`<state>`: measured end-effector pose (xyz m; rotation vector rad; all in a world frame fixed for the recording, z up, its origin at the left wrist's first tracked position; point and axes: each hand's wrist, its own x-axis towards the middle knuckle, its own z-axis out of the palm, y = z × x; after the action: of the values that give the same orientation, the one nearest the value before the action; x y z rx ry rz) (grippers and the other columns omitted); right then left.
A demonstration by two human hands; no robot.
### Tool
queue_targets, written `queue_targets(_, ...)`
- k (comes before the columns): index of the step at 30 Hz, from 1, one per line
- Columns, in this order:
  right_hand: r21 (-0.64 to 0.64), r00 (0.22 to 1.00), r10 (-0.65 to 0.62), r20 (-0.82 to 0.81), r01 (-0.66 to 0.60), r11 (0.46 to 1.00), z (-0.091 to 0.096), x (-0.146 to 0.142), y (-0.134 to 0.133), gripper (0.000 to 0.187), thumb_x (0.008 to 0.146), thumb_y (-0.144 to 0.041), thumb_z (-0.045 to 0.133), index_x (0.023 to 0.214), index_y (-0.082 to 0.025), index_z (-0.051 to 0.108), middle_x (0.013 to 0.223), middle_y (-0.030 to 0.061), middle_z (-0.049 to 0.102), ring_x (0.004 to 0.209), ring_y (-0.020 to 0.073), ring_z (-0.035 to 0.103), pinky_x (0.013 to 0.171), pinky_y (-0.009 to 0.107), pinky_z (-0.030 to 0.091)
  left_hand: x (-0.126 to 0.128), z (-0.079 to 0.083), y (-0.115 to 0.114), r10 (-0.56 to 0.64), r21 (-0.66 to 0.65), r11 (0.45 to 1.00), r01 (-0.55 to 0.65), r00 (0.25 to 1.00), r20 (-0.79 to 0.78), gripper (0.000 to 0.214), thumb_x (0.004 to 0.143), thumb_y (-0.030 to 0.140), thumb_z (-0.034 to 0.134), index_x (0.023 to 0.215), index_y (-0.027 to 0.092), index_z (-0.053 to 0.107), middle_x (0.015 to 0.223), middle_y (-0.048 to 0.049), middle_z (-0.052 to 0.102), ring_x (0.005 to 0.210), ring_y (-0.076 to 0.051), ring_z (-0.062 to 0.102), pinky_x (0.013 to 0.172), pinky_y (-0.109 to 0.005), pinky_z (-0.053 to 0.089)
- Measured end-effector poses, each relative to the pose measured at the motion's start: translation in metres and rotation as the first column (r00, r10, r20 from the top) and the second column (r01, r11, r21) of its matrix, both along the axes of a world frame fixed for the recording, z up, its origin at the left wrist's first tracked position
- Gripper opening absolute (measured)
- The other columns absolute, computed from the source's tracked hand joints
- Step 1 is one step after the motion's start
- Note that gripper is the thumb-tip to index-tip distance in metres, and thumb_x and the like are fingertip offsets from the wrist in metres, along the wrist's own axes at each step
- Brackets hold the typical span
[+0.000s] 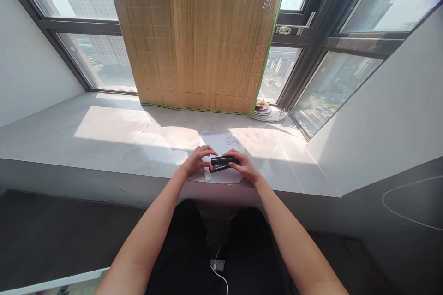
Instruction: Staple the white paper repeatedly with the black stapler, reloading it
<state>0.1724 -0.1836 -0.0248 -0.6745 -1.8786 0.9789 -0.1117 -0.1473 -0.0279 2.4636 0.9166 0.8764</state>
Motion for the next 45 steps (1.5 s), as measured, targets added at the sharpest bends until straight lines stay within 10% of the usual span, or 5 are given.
queue_targets(6,-0.007,0.954,-0.297,-0.046,0.297,0.955,-0.006,-0.008,0.000,0.032,0.083,-0.044,0.087,0.109,-0.024,0.082,0.103,0.0063,0.080,0.099,0.0271,0.073,0.090,0.043,0.059,0.006,-0.004,0.002,0.086,0.049,0.995,-0.083,0.993,-0.079,0.037,0.087,0.034,0.091,0.120,0.026,0.077,0.115,-0.0071,0.073,0.105,-0.026,0.069,0.095,-0.041,0.050)
queue_targets(15,-0.057,0.590,-0.801,-0.101,0.801,0.597,-0.004,0.057,0.022,0.037,0.079,-0.043,0.077,0.108,-0.020,0.080,0.109,0.0123,0.081,0.101,0.0303,0.073,0.093,0.049,0.061,0.007,-0.008,0.003,0.167,0.055,0.985,-0.161,0.978,-0.127,0.012,0.105,0.033,0.069,0.111,0.023,0.073,0.115,-0.0078,0.071,0.107,-0.026,0.066,0.096,-0.045,0.049)
queue_targets(28,0.053,0.764,-0.644,0.049,0.642,0.765,-0.024,0.102,0.067,0.041,0.088,-0.049,0.076,0.121,-0.025,0.081,0.121,0.0101,0.082,0.122,0.0329,0.070,0.113,0.056,0.051,0.015,0.006,0.007,0.330,0.083,0.944,-0.320,0.930,-0.163,0.011,0.105,0.030,0.065,0.110,0.024,0.074,0.113,-0.0079,0.072,0.107,-0.027,0.065,0.096,-0.045,0.050)
queue_targets(37,0.179,0.760,-0.648,0.048,0.632,0.754,-0.014,0.097,0.065,0.023,0.091,-0.039,0.073,0.106,-0.027,0.086,0.112,0.0073,0.085,0.114,0.0330,0.073,0.109,0.057,0.051,0.067,0.017,0.117,0.360,-0.013,0.927,-0.374,0.902,-0.237,0.017,0.101,0.027,0.065,0.115,0.021,0.074,0.134,-0.0139,0.071,0.129,-0.035,0.061,0.112,-0.053,0.045)
queue_targets(45,0.340,0.720,-0.670,0.183,0.593,0.730,-0.015,0.097,0.063,0.021,0.097,-0.033,0.068,0.110,-0.030,0.085,0.112,0.0052,0.084,0.108,0.0309,0.074,0.106,0.054,0.050,0.075,-0.006,0.142,0.211,-0.042,0.974,-0.223,0.957,-0.200,0.019,0.102,0.021,0.054,0.095,0.023,0.071,0.103,-0.0091,0.075,0.101,-0.028,0.066,0.092,-0.040,0.050)
